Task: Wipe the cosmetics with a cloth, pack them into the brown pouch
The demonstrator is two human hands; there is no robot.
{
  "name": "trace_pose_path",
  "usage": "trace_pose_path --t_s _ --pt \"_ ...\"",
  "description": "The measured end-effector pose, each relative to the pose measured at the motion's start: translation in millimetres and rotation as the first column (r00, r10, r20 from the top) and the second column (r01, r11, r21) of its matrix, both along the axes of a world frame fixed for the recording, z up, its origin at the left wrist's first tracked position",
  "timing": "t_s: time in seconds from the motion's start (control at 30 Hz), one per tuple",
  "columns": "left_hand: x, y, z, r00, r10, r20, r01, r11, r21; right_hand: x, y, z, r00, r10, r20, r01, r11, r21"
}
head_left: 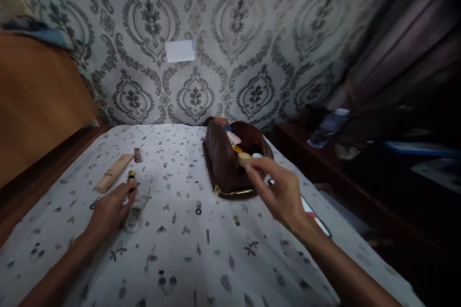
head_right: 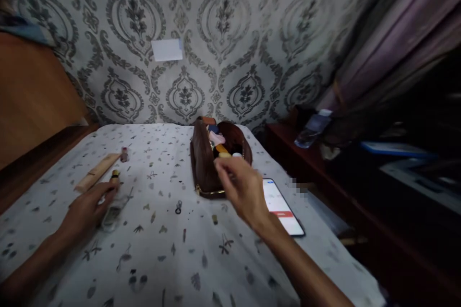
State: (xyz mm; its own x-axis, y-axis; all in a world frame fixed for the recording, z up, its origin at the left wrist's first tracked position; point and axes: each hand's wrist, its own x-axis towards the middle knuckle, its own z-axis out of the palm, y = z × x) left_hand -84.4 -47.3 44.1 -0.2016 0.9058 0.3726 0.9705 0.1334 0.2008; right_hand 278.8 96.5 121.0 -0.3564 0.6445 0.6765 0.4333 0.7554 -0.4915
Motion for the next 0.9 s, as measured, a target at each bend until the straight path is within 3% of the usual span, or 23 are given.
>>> trace_pose_path --t_s 0.03,0.1,0.17,0.3,0.4,0.53,0.73,0.8,0.9 --pt "-4 -1 -5.6 1.000 0.005 0.014 -0.005 1.000 0.008 3 12 7.4 0.996 -0.089 0.015 0.089 0.996 -0.022" --pt "-11 -2 -18.1 0.999 0.008 0.031 -0.009 1.000 0.025 4 35 19.3 0.980 -0.117 0.159 0.133 0.987 -0.094" --pt "-16 -2 -29.6 1.000 0.013 0.025 -0.014 0.999 0.045 0 53 27.0 0.923 -0.045 0.382 0.110 0.983 -0.149" --pt "-20 0 -40.2 0.999 -0.007 -0.038 0.012 0.993 0.118 -16 69 33.5 0.705 0.140 0.695 0.014 0.977 -0.211" --pt "-19 0 -38.2 0.991 -0.082 -0.110 0.104 0.972 0.212 -22 73 34.4 0.671 0.244 0.700 -0.017 0.949 -0.315" --pt "-17 -2 -32.6 0.977 -0.119 -0.175 0.162 0.954 0.253 -21 81 32.8 0.680 0.394 0.619 0.007 0.840 -0.543" --pt "-14 -3 -29.4 0.991 -0.083 -0.104 0.097 0.987 0.131 -20 92 33.1 0.616 0.564 0.550 -0.063 0.731 -0.679" --pt "-13 -2 -29.1 0.998 -0.027 -0.063 0.031 0.997 0.064 -19 94 32.2 0.595 0.594 0.541 -0.087 0.718 -0.691" --pt "-10 -1 -28.0 1.000 0.021 0.000 -0.021 1.000 0.006 -17 95 27.4 0.629 0.553 0.546 -0.093 0.751 -0.654"
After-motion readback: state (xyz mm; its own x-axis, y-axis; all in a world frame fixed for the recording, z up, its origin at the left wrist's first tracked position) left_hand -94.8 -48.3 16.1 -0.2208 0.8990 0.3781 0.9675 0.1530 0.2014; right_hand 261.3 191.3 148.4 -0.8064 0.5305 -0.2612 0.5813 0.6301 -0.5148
